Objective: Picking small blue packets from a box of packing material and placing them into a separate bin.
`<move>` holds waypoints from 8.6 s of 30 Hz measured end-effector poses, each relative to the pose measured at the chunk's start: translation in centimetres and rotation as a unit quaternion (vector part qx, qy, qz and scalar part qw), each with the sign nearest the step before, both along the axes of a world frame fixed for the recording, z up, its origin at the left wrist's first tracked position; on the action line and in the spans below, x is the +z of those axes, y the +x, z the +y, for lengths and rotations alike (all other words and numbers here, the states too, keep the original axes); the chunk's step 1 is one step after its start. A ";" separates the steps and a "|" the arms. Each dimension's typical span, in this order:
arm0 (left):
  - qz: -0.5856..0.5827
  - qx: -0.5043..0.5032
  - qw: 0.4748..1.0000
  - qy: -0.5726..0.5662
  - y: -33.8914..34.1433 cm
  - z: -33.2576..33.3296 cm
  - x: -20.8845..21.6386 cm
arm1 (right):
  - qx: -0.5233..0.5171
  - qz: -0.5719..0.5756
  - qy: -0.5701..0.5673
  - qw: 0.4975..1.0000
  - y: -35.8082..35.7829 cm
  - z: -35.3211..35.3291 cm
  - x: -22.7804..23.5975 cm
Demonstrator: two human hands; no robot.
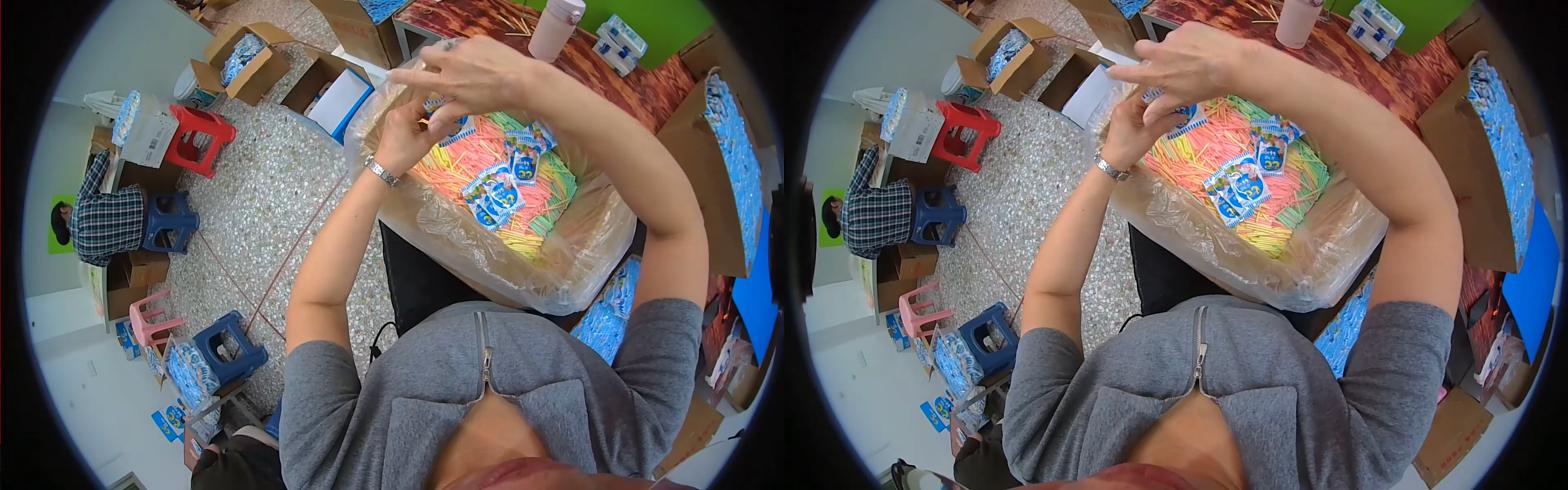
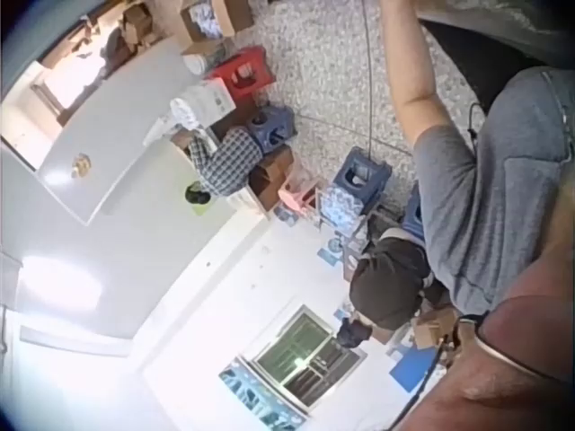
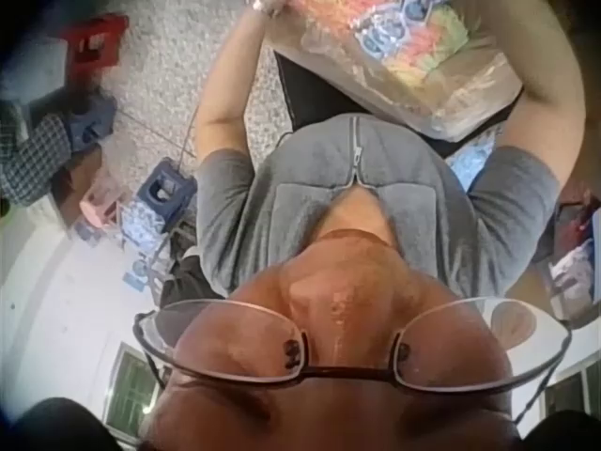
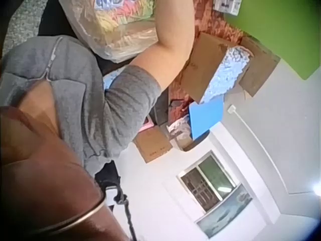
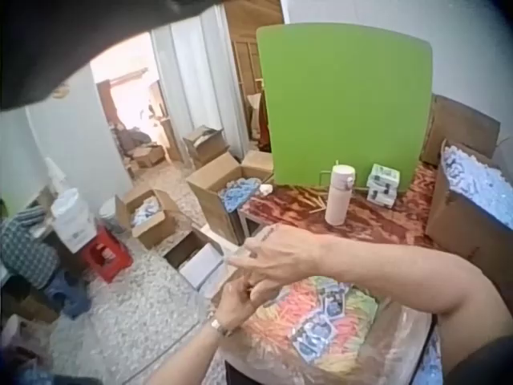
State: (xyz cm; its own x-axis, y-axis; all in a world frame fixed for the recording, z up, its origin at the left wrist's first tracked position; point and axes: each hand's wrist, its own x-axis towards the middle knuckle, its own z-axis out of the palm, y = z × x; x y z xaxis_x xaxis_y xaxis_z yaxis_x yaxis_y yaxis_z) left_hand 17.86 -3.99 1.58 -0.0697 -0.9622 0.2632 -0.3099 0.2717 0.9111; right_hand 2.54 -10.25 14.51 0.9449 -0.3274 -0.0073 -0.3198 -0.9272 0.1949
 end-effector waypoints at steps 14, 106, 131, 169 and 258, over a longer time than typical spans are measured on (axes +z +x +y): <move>0.139 0.024 0.990 0.026 1.9 0.0 -0.8 | -0.212 -0.093 0.195 0.953 -2.9 -4.5 -20.2; 0.114 0.095 0.989 0.021 2.3 0.0 -1.8 | -0.173 -0.026 0.109 0.978 -1.3 -3.9 -23.5; -0.091 -0.053 0.994 0.000 0.0 2.7 0.8 | 0.073 -0.307 0.160 0.935 -3.1 2.2 -3.5; 0.397 0.033 0.902 0.165 -7.0 -0.1 -0.1 | -0.270 -0.114 0.168 0.941 -13.6 0.0 -20.2; 0.172 0.093 0.979 0.064 0.4 -0.5 -2.1 | -0.358 0.164 0.260 0.882 2.0 -2.9 -22.6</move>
State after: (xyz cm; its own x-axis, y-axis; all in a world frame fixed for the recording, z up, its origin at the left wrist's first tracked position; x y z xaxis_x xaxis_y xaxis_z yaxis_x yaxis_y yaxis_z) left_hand 18.27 -4.54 -0.53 0.1822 -0.9762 0.1175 -0.0128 0.1171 0.9930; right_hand 4.56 -13.13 -8.05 0.4163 -0.7111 -0.5666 -0.8653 -0.5013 -0.0068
